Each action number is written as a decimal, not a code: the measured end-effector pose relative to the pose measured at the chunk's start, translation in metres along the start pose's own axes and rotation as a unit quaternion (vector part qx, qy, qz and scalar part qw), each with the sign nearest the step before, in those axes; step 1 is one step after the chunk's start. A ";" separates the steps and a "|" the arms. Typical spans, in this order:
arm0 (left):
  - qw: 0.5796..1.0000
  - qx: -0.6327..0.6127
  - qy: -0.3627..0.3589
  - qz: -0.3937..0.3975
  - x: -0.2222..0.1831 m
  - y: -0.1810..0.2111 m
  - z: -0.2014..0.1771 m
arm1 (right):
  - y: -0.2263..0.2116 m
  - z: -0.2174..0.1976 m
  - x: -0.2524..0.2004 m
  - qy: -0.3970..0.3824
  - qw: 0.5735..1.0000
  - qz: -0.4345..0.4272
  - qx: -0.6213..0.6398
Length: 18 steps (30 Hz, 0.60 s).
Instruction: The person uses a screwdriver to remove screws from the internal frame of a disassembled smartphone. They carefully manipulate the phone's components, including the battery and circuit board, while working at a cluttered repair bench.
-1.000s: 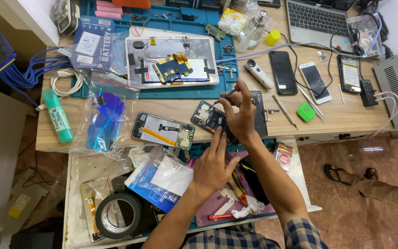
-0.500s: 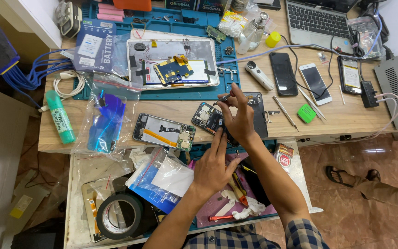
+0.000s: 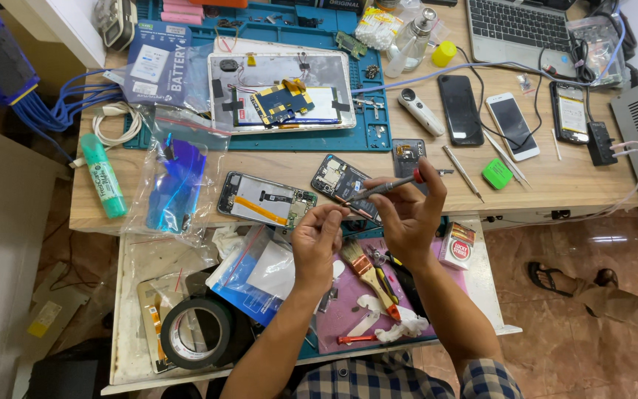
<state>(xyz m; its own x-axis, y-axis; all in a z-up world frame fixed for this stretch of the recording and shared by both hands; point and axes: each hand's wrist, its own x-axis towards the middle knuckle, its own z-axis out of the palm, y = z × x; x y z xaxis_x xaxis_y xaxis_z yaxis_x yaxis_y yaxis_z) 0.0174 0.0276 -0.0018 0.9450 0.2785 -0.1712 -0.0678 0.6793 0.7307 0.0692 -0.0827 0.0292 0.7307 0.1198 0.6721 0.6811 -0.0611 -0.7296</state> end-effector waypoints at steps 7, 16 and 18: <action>1.000 -0.021 0.013 0.013 -0.001 -0.006 -0.004 | -0.002 -0.001 -0.009 -0.004 1.000 -0.010 0.003; 1.000 -0.007 -0.003 0.020 -0.004 0.001 0.002 | -0.006 -0.004 -0.009 0.016 0.997 0.047 0.050; 0.998 0.037 -0.013 0.042 -0.005 0.003 0.003 | -0.004 -0.007 -0.010 0.021 0.996 0.071 0.058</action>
<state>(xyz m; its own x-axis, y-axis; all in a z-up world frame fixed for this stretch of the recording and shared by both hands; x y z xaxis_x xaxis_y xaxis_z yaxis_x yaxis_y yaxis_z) 0.0131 0.0267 0.0032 0.9454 0.3129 -0.0910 -0.1233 0.6019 0.7890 0.0592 -0.0904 0.0261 0.8220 0.0771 0.5642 0.5628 0.0416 -0.8256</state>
